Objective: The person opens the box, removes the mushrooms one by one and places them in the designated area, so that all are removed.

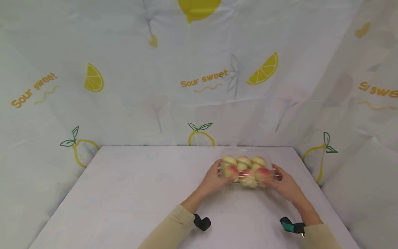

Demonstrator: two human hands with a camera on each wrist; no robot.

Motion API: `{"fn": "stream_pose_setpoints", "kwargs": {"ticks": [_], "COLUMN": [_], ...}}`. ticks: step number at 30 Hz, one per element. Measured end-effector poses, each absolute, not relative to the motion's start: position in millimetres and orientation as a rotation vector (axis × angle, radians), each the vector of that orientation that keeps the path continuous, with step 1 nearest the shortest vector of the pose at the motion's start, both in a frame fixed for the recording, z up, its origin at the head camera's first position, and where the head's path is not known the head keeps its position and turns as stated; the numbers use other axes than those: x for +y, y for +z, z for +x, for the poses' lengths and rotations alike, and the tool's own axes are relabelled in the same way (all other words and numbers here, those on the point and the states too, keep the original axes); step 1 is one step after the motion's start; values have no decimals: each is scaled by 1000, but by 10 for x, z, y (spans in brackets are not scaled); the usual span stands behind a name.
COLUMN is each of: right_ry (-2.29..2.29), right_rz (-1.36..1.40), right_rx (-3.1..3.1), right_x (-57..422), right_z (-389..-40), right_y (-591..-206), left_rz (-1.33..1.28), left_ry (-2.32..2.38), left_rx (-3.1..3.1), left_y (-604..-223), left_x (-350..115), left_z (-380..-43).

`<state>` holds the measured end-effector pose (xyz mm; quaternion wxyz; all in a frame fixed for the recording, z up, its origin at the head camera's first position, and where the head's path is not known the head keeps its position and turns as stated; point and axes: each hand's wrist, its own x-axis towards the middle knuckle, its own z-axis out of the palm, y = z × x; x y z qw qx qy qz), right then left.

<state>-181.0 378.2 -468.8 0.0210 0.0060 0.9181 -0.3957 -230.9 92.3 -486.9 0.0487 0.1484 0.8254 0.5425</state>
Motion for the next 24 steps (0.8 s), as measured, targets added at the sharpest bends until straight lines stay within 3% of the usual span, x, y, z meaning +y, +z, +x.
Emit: {"fn": "stream_pose_setpoints", "kwargs": {"ticks": [24], "right_ry": [-1280], "right_rz": [-97], "right_rx": [2878], "right_x": [3309], "right_z": [-1785], "right_y": [-4733], "left_rz": [477], "left_ry": [1666], "left_rx": [2489], "left_y": [-4847], "left_x": [357], "left_z": [-2263]}}
